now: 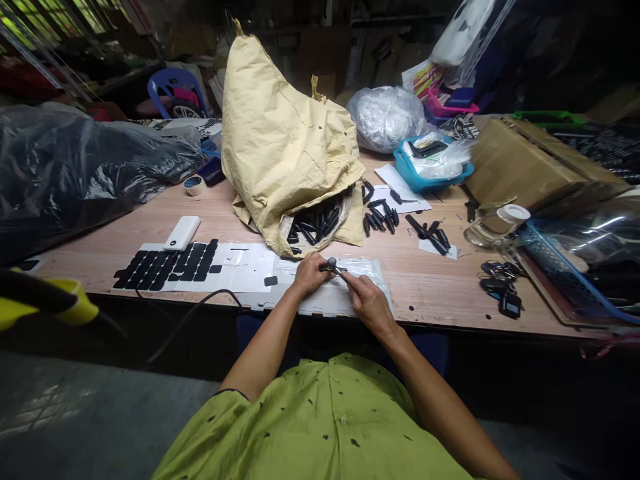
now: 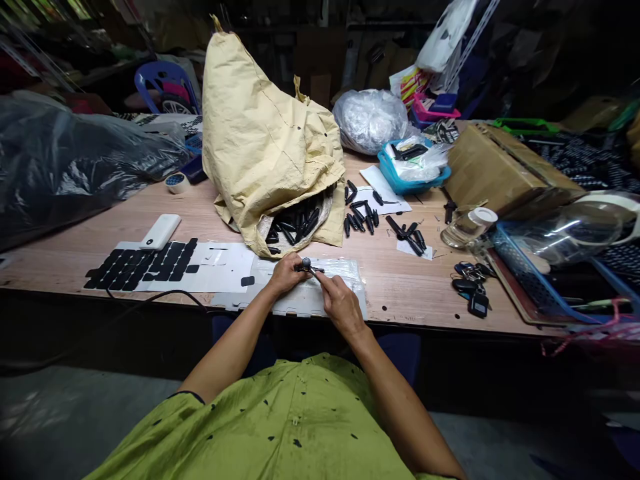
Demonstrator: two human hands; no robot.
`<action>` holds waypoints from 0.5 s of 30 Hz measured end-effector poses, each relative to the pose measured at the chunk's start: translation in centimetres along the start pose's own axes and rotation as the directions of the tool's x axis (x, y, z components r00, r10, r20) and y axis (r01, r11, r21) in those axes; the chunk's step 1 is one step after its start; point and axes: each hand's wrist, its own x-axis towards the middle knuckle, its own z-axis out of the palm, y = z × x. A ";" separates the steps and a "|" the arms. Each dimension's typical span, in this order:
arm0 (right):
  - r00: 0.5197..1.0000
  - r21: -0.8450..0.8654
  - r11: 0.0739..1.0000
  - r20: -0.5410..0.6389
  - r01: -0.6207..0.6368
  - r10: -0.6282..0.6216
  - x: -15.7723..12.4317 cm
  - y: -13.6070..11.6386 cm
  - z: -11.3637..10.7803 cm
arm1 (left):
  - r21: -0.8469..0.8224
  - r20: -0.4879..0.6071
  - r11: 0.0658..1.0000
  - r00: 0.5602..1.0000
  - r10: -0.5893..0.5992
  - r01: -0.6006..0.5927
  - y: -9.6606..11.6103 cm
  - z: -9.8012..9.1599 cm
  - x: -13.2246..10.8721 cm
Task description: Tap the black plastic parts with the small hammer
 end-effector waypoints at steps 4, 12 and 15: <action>0.998 0.027 1.000 -0.059 -0.006 0.008 -0.1 0.2 -0.4 | -0.026 -0.006 1.000 1.000 -0.008 0.008 0.0 0.1 -0.1; 0.997 -0.051 0.997 -0.055 -0.054 0.051 -0.1 2.1 -0.5 | 0.009 -0.028 1.000 1.000 -0.002 0.002 0.0 0.2 -0.1; 0.994 -0.181 0.981 -0.089 -0.072 0.056 1.5 3.9 -0.9 | 0.014 -0.023 1.000 1.000 0.016 -0.016 -0.1 0.1 -0.2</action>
